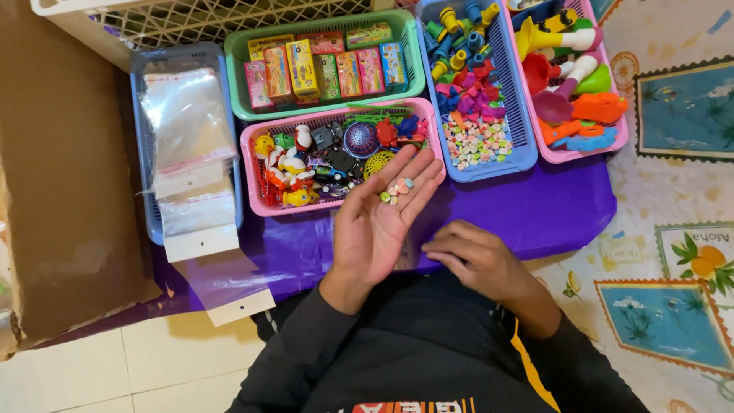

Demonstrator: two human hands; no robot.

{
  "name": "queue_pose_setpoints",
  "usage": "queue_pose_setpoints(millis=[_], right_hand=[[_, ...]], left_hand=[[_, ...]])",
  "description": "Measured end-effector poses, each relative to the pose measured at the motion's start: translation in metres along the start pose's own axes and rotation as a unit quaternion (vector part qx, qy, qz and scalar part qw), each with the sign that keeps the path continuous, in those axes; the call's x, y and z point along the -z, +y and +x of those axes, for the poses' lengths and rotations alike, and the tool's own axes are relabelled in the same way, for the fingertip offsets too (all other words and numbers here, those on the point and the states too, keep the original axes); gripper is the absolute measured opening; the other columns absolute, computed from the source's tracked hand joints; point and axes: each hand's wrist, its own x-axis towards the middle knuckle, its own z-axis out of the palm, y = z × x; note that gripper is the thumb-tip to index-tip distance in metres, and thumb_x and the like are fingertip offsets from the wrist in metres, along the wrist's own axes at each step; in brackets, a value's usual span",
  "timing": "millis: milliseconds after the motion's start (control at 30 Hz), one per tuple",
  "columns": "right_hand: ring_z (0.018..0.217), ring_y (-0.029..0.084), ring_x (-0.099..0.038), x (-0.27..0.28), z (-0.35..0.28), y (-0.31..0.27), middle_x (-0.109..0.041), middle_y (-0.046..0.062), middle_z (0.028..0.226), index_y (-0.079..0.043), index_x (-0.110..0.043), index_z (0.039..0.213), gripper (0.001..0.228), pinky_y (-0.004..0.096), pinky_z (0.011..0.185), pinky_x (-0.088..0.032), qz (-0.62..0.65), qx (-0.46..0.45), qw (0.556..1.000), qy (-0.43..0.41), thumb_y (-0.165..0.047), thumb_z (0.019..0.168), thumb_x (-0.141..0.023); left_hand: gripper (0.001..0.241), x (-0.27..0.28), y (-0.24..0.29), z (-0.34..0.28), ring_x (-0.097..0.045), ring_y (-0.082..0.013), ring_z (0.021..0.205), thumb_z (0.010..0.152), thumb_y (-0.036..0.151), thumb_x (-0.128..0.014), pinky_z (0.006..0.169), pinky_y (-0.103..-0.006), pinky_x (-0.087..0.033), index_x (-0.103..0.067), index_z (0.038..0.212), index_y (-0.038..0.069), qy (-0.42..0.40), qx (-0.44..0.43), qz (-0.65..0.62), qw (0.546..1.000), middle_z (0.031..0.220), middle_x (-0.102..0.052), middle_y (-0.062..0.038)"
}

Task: Picking small toys from various bins and placing them into small plastic bags for packaging.

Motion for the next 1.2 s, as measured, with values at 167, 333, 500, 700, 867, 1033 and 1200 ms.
queue_pose_setpoints(millis=[167,333,500,700,867,1033,1200], right_hand=[[0.078,0.033,-0.058,0.009,0.000,-0.002,-0.059,0.010,0.087,-0.009,-0.073,0.096,0.011,0.044,0.065,-0.051,-0.044,0.091,0.985,-0.143,-0.010,0.099,-0.063],[0.096,0.031,-0.050,-0.004,-0.028,0.015,-0.055,0.008,0.111,-0.018,-0.069,0.103,0.027,0.043,0.074,-0.038,-0.216,0.126,0.950,-0.185,-0.030,0.107,-0.045],[0.132,0.044,-0.045,-0.005,-0.024,0.007,-0.061,0.009,0.140,-0.015,-0.072,0.092,0.014,0.054,0.096,-0.037,-0.309,0.144,0.929,-0.141,-0.025,0.097,-0.063],[0.135,0.050,-0.041,-0.013,-0.022,0.009,-0.062,0.009,0.128,-0.018,-0.071,0.088,0.012,0.061,0.098,-0.034,-0.280,0.132,0.940,-0.141,-0.030,0.091,-0.071],[0.119,0.041,-0.053,0.007,-0.002,-0.008,-0.064,0.011,0.121,-0.019,-0.078,0.098,0.011,0.052,0.092,-0.043,-0.064,0.061,0.991,-0.101,-0.022,0.088,-0.078],[0.084,0.028,-0.073,0.016,0.019,-0.027,-0.075,0.010,0.095,-0.005,-0.082,0.098,0.021,0.040,0.076,-0.058,0.125,0.014,0.992,0.029,-0.008,0.078,-0.086],[0.080,0.023,-0.068,0.014,0.048,-0.044,-0.073,0.009,0.098,-0.008,-0.082,0.108,0.022,0.034,0.072,-0.055,-0.010,0.017,0.985,0.169,-0.004,0.087,-0.086]], left_hand=[[0.062,0.003,0.001,-0.001,-0.036,-0.0487,0.146,0.101,0.021,-0.045,0.125,-0.0548,-0.031,-0.037,0.153,-0.012,-0.007,0.005,0.002,1.000,0.155,-0.038,-0.036],[0.063,0.002,-0.001,-0.004,-0.036,-0.0483,0.147,0.101,0.022,-0.045,0.125,-0.0537,-0.031,-0.036,0.154,-0.011,-0.010,0.015,0.013,1.000,0.156,-0.038,-0.035],[0.063,0.004,-0.001,-0.002,-0.035,-0.0470,0.148,0.102,0.024,-0.045,0.126,-0.0533,-0.030,-0.036,0.154,-0.010,-0.019,0.020,0.028,0.999,0.157,-0.038,-0.034],[0.062,0.005,-0.002,-0.002,-0.037,-0.0459,0.147,0.102,0.024,-0.046,0.124,-0.0518,-0.033,-0.037,0.154,-0.009,-0.017,0.028,0.037,0.999,0.156,-0.040,-0.033],[0.062,0.009,-0.004,-0.001,-0.039,-0.0437,0.147,0.102,0.025,-0.045,0.124,-0.0503,-0.034,-0.039,0.154,-0.008,-0.022,0.035,0.053,0.998,0.156,-0.042,-0.031],[0.062,0.022,-0.008,0.005,-0.041,-0.0433,0.146,0.103,0.027,-0.046,0.123,-0.0500,-0.036,-0.041,0.153,-0.007,-0.027,0.031,0.068,0.997,0.154,-0.044,-0.031],[0.060,0.026,-0.015,0.003,-0.046,-0.0412,0.144,0.106,0.029,-0.046,0.118,-0.0448,-0.044,-0.042,0.154,-0.006,-0.060,0.039,0.077,0.994,0.156,-0.043,-0.029]])
